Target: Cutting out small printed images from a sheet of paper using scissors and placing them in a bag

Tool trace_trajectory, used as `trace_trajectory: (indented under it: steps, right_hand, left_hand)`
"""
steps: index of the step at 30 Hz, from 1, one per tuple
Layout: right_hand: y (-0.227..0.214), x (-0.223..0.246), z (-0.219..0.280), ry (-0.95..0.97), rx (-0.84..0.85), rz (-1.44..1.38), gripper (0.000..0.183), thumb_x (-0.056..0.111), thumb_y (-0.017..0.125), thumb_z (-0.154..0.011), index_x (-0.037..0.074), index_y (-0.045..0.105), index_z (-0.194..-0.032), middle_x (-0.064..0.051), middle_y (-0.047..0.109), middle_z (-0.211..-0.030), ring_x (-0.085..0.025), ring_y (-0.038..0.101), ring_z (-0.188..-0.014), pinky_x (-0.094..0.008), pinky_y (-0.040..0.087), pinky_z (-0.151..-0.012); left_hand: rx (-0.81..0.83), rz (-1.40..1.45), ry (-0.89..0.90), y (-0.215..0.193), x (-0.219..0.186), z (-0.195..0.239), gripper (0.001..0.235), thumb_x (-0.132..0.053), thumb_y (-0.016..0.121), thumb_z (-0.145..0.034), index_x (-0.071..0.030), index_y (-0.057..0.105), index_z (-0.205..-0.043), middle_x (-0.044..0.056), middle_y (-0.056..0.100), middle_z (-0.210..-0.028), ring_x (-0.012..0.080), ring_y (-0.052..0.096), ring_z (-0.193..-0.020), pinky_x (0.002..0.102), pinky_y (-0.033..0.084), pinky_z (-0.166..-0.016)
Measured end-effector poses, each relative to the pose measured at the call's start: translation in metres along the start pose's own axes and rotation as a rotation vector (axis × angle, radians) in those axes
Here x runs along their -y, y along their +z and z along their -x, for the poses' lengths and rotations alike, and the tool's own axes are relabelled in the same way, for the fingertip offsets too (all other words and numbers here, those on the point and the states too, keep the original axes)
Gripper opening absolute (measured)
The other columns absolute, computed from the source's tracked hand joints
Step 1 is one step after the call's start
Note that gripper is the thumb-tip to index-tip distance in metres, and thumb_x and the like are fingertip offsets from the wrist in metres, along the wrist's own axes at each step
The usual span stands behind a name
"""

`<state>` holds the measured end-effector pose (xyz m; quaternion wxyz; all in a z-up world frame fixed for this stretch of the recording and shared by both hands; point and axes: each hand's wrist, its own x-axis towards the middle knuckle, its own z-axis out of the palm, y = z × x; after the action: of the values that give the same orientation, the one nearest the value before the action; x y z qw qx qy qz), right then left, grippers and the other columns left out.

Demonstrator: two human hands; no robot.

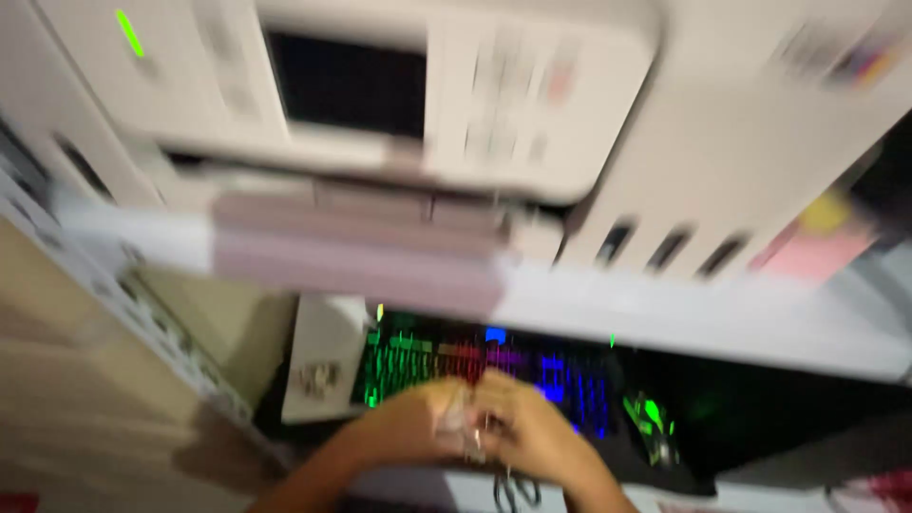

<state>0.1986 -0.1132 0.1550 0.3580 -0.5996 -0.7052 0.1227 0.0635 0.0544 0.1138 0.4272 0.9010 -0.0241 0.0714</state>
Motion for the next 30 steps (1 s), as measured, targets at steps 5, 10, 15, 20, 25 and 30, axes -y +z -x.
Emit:
trace_trajectory:
  steps: [5, 10, 15, 20, 25, 30]
  right_hand:
    - [-0.032, 0.022, -0.020, 0.087, 0.011, -0.077, 0.010, 0.004, 0.067, -0.087, 0.013, 0.067, -0.092, -0.004, 0.059, -0.087, -0.024, 0.062, -0.080, -0.035, 0.048, -0.072]
    - [-0.037, 0.021, -0.009, 0.143, 0.017, -0.120, 0.013, 0.001, 0.058, -0.091, 0.009, 0.065, -0.098, -0.005, 0.058, -0.090, -0.023, 0.061, -0.080, -0.035, 0.046, -0.072]
    - [-0.008, -0.002, 0.020, 0.049, 0.022, -0.019, 0.007, 0.008, 0.062, -0.094, 0.009, 0.056, -0.090, -0.006, 0.055, -0.082, -0.026, 0.056, -0.078, -0.039, 0.043, -0.069]
    - [0.020, 0.003, 0.055, 0.075, -0.138, 0.061, 0.010, 0.018, 0.062, -0.095, 0.008, 0.060, -0.097, -0.009, 0.061, -0.100, -0.026, 0.063, -0.088, -0.034, 0.048, -0.076]
    - [0.051, 0.017, 0.103, 0.228, -0.201, 0.069, 0.029, 0.020, 0.060, -0.099, 0.009, 0.066, -0.125, -0.009, 0.063, -0.116, -0.023, 0.067, -0.100, -0.033, 0.050, -0.087]
    - [0.070, 0.048, 0.139, 0.182, -0.236, -0.052, 0.013, 0.020, 0.058, -0.101, 0.009, 0.065, -0.105, -0.008, 0.061, -0.105, -0.022, 0.061, -0.091, -0.033, 0.049, -0.083]
  left_hand:
    - [0.088, 0.100, 0.102, -0.030, -0.033, -0.010, 0.040, -0.038, 0.072, -0.084, -0.013, 0.061, -0.113, 0.006, 0.063, -0.103, 0.0209, 0.061, -0.091, 0.034, 0.047, -0.083]
    - [0.131, 0.274, -0.256, -0.037, -0.061, -0.007, 0.056, -0.039, 0.076, -0.076, -0.021, 0.067, -0.129, -0.007, 0.072, -0.124, 0.0042, 0.065, -0.105, 0.022, 0.049, -0.092]
    - [-0.030, 0.140, 0.000, 0.032, 0.032, -0.010, 0.055, -0.030, 0.089, -0.066, -0.017, 0.064, -0.113, -0.002, 0.069, -0.103, 0.0109, 0.064, -0.088, 0.025, 0.050, -0.081]
    - [-0.174, 0.171, -0.151, 0.059, 0.011, 0.013, 0.045, -0.027, 0.089, -0.070, -0.018, 0.065, -0.107, -0.003, 0.067, -0.092, 0.0112, 0.060, -0.081, 0.027, 0.050, -0.073]
    - [-0.308, 0.058, 0.007, 0.104, 0.005, 0.044, 0.053, -0.023, 0.089, -0.072, -0.016, 0.066, -0.120, 0.000, 0.073, -0.113, 0.0166, 0.068, -0.105, 0.028, 0.049, -0.093]
    - [-0.263, 0.026, 0.001, 0.144, 0.000, 0.067, 0.049, -0.027, 0.090, -0.070, -0.014, 0.064, -0.110, 0.001, 0.068, -0.106, 0.0193, 0.066, -0.098, 0.029, 0.047, -0.084]
